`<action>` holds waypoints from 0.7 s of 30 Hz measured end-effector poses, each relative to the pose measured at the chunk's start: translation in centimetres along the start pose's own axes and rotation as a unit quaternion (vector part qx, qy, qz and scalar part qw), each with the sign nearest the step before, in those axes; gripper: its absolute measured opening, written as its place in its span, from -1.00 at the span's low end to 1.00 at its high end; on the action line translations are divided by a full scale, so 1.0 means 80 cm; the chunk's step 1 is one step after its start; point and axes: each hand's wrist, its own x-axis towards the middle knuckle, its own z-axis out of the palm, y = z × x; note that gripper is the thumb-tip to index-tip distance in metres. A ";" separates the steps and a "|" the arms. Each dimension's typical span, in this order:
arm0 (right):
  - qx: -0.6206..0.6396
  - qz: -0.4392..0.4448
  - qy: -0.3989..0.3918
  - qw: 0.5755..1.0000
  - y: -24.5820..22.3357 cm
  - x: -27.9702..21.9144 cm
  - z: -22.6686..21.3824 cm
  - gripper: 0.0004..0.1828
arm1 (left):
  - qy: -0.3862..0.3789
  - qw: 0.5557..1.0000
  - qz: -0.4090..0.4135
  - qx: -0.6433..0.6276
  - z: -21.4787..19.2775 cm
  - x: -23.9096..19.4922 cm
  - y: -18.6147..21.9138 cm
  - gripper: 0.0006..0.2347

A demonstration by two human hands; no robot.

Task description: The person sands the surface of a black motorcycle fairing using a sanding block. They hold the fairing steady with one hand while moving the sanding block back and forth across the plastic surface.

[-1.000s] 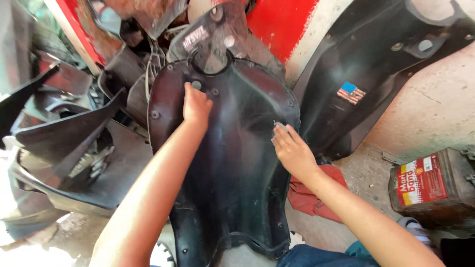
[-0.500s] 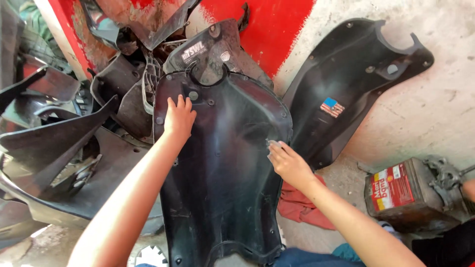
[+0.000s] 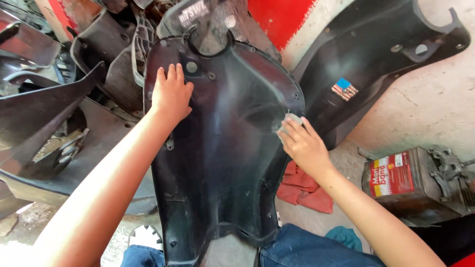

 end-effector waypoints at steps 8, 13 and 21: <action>-0.149 -0.047 -0.027 0.987 -0.005 0.019 0.019 -0.64 | 0.002 0.999 0.000 0.034 0.008 -0.001 -0.002 -0.36; -0.109 -0.018 -0.014 0.994 -0.017 -0.003 0.074 -0.64 | 0.034 0.998 -0.001 0.043 0.009 0.005 0.003 -0.42; -0.021 -0.010 -0.062 0.998 -0.011 0.018 0.050 -0.48 | 0.017 0.998 0.000 0.059 0.000 -0.002 0.005 -0.42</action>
